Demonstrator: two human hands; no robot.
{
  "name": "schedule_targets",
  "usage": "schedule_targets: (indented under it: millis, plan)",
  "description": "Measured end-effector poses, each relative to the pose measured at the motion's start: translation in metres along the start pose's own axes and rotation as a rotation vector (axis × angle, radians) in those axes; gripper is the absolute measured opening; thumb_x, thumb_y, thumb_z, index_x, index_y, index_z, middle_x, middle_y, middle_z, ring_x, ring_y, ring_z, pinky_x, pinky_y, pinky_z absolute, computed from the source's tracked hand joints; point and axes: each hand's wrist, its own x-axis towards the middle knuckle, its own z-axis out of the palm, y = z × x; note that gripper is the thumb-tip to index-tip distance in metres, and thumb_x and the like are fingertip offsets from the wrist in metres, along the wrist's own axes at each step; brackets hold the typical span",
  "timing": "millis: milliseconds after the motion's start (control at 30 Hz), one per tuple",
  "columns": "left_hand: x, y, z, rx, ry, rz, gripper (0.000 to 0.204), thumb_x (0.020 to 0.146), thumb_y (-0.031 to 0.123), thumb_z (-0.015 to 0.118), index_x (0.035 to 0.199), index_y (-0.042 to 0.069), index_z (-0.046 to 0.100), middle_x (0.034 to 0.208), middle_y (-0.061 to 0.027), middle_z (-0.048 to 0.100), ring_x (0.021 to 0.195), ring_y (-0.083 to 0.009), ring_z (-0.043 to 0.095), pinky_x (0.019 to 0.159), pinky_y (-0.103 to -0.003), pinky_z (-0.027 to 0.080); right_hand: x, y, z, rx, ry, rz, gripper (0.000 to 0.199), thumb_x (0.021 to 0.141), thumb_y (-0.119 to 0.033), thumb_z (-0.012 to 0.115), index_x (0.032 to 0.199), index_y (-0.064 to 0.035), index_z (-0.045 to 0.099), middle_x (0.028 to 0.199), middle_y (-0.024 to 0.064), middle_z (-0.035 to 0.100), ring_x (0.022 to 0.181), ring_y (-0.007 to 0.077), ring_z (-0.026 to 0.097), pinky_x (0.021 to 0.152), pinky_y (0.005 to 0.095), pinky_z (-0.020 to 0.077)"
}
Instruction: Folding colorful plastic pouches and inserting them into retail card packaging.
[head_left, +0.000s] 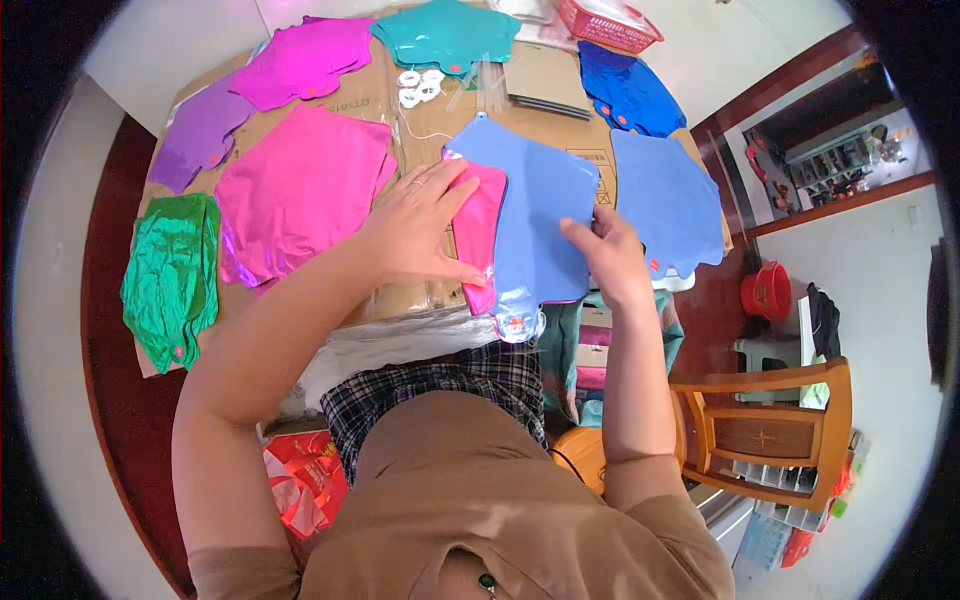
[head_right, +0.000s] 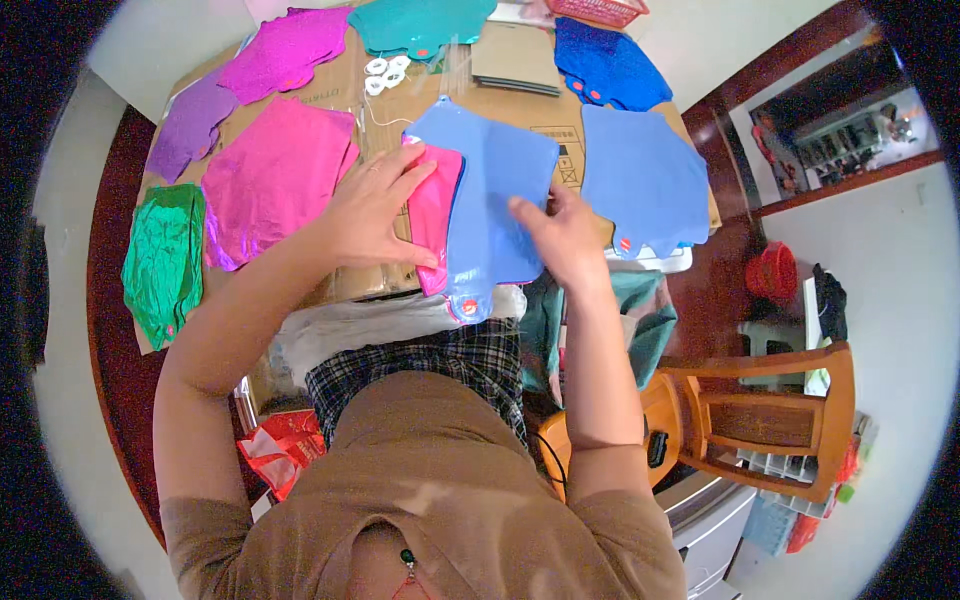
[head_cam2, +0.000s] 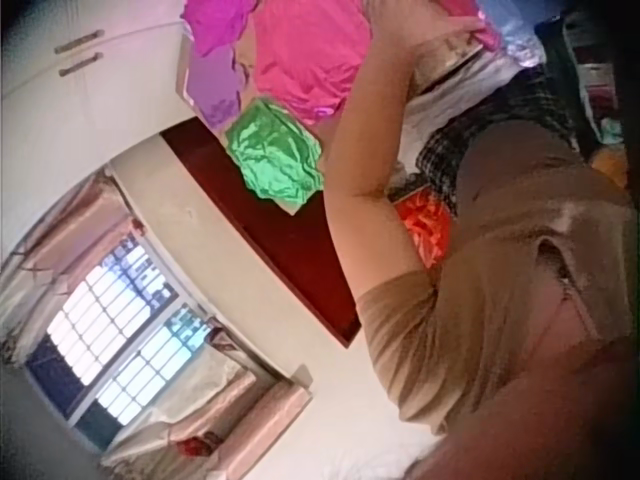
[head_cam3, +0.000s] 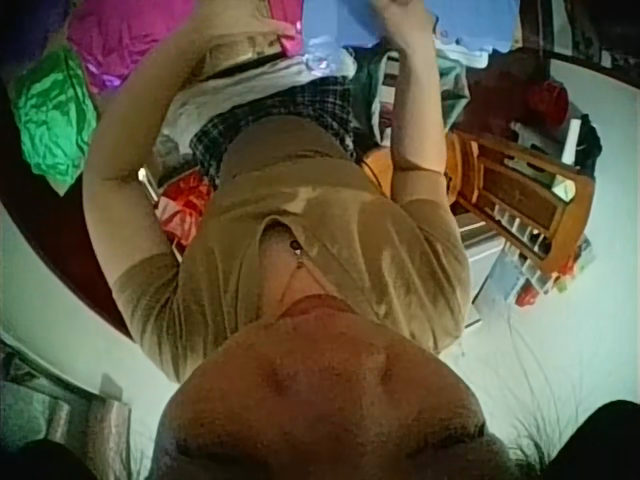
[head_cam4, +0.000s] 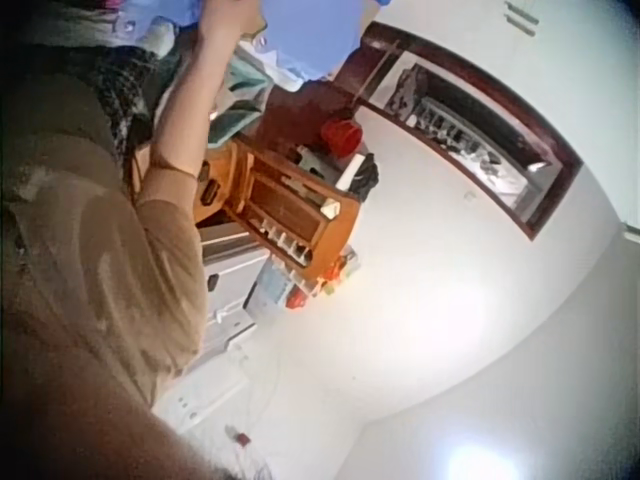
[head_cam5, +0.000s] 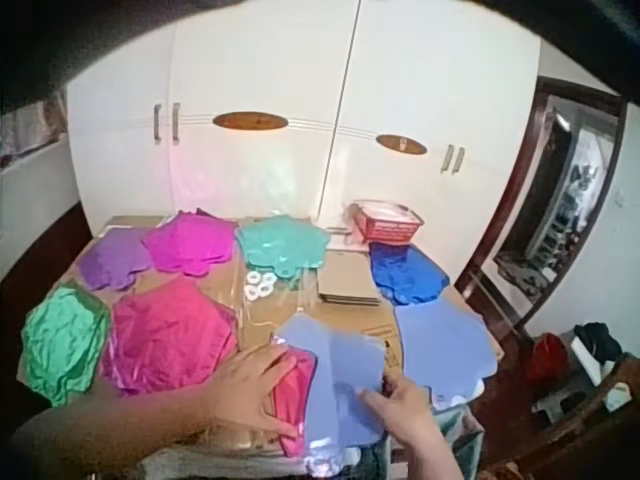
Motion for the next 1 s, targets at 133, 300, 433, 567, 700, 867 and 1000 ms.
schedule_targets:
  millis: [133,300,433,567,700,867,1000]
  plan:
    - [-0.001,-0.002,0.002,0.0,0.019,0.007,0.106,0.06,0.062,0.076,0.138,0.001,0.039,0.143,-0.0228,0.034,0.132,-0.0394,0.035,0.109,-0.049,0.028,0.022,0.004,-0.001,-0.51,0.132,-0.039,0.04,0.074,-0.022,0.068,0.105,0.0031,0.062,0.084,0.0146,0.068,0.075,0.0217,0.065,0.07,0.0345,0.0506]
    - [0.001,0.002,0.0,0.008,-0.008,-0.021,0.106,0.06,0.062,0.076,0.139,0.001,0.039,0.143,-0.0228,0.034,0.132,-0.0396,0.034,0.11,-0.05,0.027,0.018,-0.005,0.006,-0.708,0.216,-0.165,0.034,0.074,-0.024,0.067,0.096,0.0023,0.065,0.08,0.0173,0.068,0.073,0.0265,0.066,0.069,0.0377,0.0502]
    - [0.002,0.002,-0.001,-0.001,-0.014,-0.021,0.106,0.06,0.061,0.076,0.139,0.001,0.038,0.144,-0.0229,0.034,0.132,-0.04,0.034,0.11,-0.05,0.027,0.041,0.005,0.0,-0.361,0.243,-0.091,0.029,0.074,-0.022,0.067,0.09,0.0023,0.065,0.08,0.0203,0.068,0.076,0.0347,0.066,0.071,0.042,0.0504]
    - [0.0,0.0,0.002,0.01,-0.001,-0.011,0.106,0.06,0.062,0.076,0.139,0.001,0.038,0.143,-0.0229,0.034,0.132,-0.0402,0.035,0.111,-0.05,0.026,0.037,-0.01,0.007,-0.667,0.285,-0.159,0.023,0.076,-0.018,0.063,0.087,0.0026,0.064,0.081,0.0226,0.067,0.077,0.0381,0.065,0.071,0.0442,0.0508]
    - [0.001,0.0,0.002,0.005,0.012,0.001,0.109,0.058,0.061,0.077,0.139,0.0,0.036,0.143,-0.0236,0.035,0.131,-0.0405,0.036,0.111,-0.049,0.026,0.025,-0.026,0.028,-1.008,0.374,-0.329,0.026,0.077,-0.01,0.058,0.1,0.0021,0.061,0.084,0.0237,0.066,0.078,0.0393,0.064,0.07,0.0476,0.0505]
    - [0.001,0.001,0.002,-0.071,0.046,-0.061,0.122,0.054,0.06,0.081,0.142,-0.004,0.025,0.142,-0.0264,0.036,0.13,-0.0414,0.037,0.11,-0.047,0.028,0.014,-0.03,0.063,-1.033,0.236,-0.56,0.032,0.075,-0.004,0.057,0.106,0.0007,0.058,0.096,0.0236,0.061,0.086,0.0392,0.061,0.075,0.048,0.0499]
    - [0.002,0.002,0.002,-0.11,0.049,-0.087,0.128,0.052,0.06,0.082,0.143,-0.006,0.02,0.141,-0.027,0.036,0.131,-0.0408,0.037,0.11,-0.047,0.028,0.02,-0.015,0.078,-1.091,0.113,-0.729,0.021,0.074,-0.005,0.057,0.094,0.0003,0.06,0.084,0.0198,0.058,0.082,0.0373,0.06,0.072,0.0469,0.0495]
